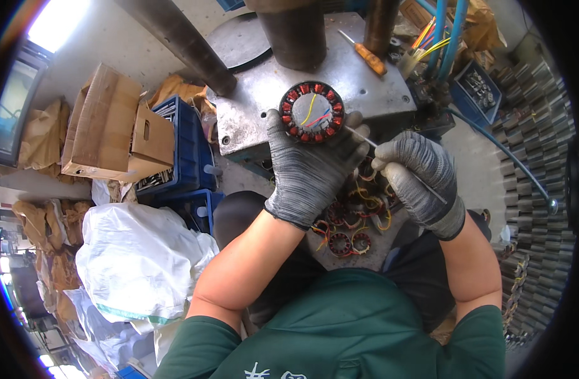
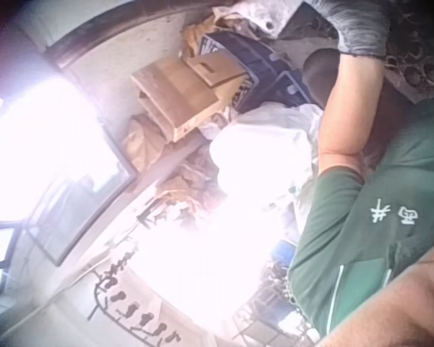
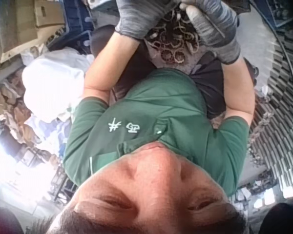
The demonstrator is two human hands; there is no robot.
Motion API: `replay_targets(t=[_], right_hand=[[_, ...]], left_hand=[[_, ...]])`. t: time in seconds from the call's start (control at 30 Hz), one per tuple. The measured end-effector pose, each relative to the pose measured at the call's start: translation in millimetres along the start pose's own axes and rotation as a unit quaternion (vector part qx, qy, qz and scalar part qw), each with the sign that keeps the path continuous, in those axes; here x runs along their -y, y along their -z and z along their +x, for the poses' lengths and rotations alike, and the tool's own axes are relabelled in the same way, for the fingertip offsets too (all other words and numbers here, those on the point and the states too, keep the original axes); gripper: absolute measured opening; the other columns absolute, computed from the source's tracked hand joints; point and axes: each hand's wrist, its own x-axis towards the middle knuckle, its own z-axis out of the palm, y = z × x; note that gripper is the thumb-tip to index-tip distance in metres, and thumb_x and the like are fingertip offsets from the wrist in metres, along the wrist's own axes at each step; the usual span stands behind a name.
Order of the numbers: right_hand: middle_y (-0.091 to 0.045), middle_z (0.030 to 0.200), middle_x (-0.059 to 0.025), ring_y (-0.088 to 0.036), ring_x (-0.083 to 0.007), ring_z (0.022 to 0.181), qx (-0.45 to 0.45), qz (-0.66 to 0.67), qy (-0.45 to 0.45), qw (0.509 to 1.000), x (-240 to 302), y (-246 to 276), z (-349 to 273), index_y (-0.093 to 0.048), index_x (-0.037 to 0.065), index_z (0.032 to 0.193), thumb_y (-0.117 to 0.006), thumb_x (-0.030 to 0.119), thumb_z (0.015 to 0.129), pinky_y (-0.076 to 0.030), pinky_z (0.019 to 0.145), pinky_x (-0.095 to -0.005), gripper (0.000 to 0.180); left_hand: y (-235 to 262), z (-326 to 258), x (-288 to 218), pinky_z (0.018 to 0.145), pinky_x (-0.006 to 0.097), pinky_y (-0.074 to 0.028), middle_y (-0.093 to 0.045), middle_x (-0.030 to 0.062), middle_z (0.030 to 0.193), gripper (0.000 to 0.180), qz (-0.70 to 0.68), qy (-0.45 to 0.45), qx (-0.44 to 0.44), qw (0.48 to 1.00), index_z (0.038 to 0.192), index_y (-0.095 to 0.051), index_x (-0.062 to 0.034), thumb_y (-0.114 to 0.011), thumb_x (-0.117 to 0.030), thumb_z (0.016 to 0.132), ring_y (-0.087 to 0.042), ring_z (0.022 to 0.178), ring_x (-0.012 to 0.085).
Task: The person is manually inserting wire coils into a stator core and then using a hydraulic press to secure the components.
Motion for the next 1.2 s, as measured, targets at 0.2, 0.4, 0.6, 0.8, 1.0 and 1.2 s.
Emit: replay_targets(t=[0.2, 0.4, 0.6, 0.8, 1.0, 1.2], right_hand=[[-0.070, 0.086, -0.0122, -0.071, -0.0301, 0.076, 0.025, -0.004, 0.009, 1.000, 3, -1, 0, -0.069, 0.002, 0.104, -0.067, 0.000, 0.086, -0.057, 0.070, -0.0394, 0.019], [-0.069, 0.085, -0.0122, -0.070, -0.0293, 0.075, 0.036, 0.001, -0.008, 0.999, 4, -2, 0, -0.069, 0.001, 0.105, -0.066, -0.002, 0.086, -0.057, 0.070, -0.0393, 0.019], [-0.070, 0.084, -0.0124, -0.071, -0.0286, 0.074, 0.026, 0.005, -0.003, 1.000, 5, -2, 1, -0.069, 0.001, 0.104, -0.066, 0.000, 0.087, -0.058, 0.069, -0.0389, 0.018], [-0.071, 0.086, -0.0122, -0.071, -0.0263, 0.075, 0.017, 0.047, -0.029, 0.998, 8, 2, 2, -0.069, 0.000, 0.104, -0.064, 0.000, 0.087, -0.058, 0.070, -0.0369, 0.017], [-0.071, 0.095, -0.0115, -0.067, -0.0161, 0.079, -0.088, 0.223, -0.105, 0.965, 6, 5, -6, -0.069, 0.002, 0.108, -0.060, 0.005, 0.096, -0.057, 0.076, -0.0313, 0.015], [-0.069, 0.097, -0.0050, -0.062, -0.0110, 0.087, -0.083, 0.076, -0.196, 0.974, -40, -1, -3, -0.067, 0.001, 0.115, -0.056, 0.003, 0.102, -0.053, 0.079, -0.0292, 0.017]], left_hand=[[10, 8, 2, 0.101, 0.056, -0.048, -0.062, 0.0242, 0.127, 0.097, -0.014, -0.010, 0.048, 0.999, 0.135, -0.054, -0.0034, -0.030, -0.086, 0.092, -0.057, 0.117, 0.0427], [5, 6, 3, 0.098, 0.055, -0.049, -0.061, 0.0249, 0.122, 0.096, -0.024, 0.004, 0.064, 0.998, 0.134, -0.053, -0.0047, -0.028, -0.087, 0.092, -0.057, 0.110, 0.0410], [1, 2, 1, 0.101, 0.054, -0.046, -0.058, 0.0231, 0.123, 0.093, -0.023, 0.004, 0.044, 0.999, 0.130, -0.056, -0.0053, -0.034, -0.086, 0.090, -0.055, 0.112, 0.0400], [1, -3, -2, 0.102, 0.052, -0.047, -0.059, 0.0215, 0.126, 0.093, -0.021, 0.005, 0.053, 0.998, 0.132, -0.058, -0.0061, -0.036, -0.086, 0.089, -0.056, 0.116, 0.0396], [11, -1, -7, 0.104, 0.051, -0.048, -0.060, 0.0198, 0.126, 0.095, -0.016, 0.017, 0.109, 0.994, 0.133, -0.057, -0.0068, -0.036, -0.088, 0.088, -0.058, 0.117, 0.0384], [9, -5, -8, 0.105, 0.050, -0.047, -0.058, 0.0187, 0.127, 0.096, -0.003, 0.015, 0.087, 0.996, 0.133, -0.056, -0.0060, -0.037, -0.089, 0.088, -0.059, 0.116, 0.0372]])
